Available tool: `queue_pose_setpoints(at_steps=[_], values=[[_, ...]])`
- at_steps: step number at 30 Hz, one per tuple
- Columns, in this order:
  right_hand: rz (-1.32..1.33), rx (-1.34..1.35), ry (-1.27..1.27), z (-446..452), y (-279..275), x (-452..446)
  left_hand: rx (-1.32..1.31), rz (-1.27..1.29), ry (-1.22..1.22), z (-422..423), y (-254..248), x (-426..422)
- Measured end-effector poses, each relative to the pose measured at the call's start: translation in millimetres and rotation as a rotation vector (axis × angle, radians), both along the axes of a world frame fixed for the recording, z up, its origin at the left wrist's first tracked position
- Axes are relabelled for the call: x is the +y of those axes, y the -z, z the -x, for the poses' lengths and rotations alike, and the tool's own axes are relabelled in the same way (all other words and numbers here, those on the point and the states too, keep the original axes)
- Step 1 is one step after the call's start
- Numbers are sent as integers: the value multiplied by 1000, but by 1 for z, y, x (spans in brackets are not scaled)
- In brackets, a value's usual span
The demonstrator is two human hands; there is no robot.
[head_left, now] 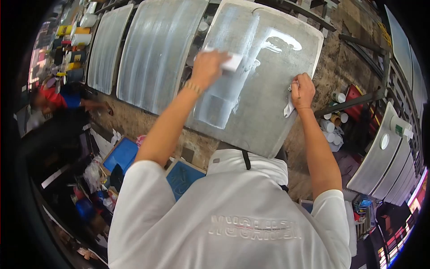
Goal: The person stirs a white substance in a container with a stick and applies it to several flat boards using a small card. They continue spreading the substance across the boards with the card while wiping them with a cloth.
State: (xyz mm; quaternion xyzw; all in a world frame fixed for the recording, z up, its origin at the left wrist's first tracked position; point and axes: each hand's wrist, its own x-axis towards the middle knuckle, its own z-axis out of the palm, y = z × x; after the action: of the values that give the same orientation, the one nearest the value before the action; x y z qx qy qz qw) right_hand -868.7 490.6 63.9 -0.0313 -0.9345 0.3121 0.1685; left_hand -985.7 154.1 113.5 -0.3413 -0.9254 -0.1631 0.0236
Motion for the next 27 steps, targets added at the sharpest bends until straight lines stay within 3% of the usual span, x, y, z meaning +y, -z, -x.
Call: queue_pose_setpoints(at_steps=[5, 8, 10, 16, 18, 19, 22, 27], values=[[21, -6, -10, 0, -1, -1, -204, 94, -158, -187, -22, -70], [34, -15, -20, -1, -2, 1, -329, 123, -168, -225, -41, -90], [20, -21, -11, -2, -4, 6, -395, 132, -135, -209, -49, -69], [168, -70, -206, -1, -10, 25, -65, -235, 52, -1, -28, 108], [258, -125, -289, 1, -11, 31, 104, -196, 81, 69, 0, 164], [276, -157, -286, 0, -14, 31, 65, -86, 40, 92, 2, 183], [367, -224, -308, 2, -11, 37, 16, 128, -84, 108, -2, 207], [432, -274, -367, 6, -14, 45, -35, -48, 3, 2, 11, 140]])
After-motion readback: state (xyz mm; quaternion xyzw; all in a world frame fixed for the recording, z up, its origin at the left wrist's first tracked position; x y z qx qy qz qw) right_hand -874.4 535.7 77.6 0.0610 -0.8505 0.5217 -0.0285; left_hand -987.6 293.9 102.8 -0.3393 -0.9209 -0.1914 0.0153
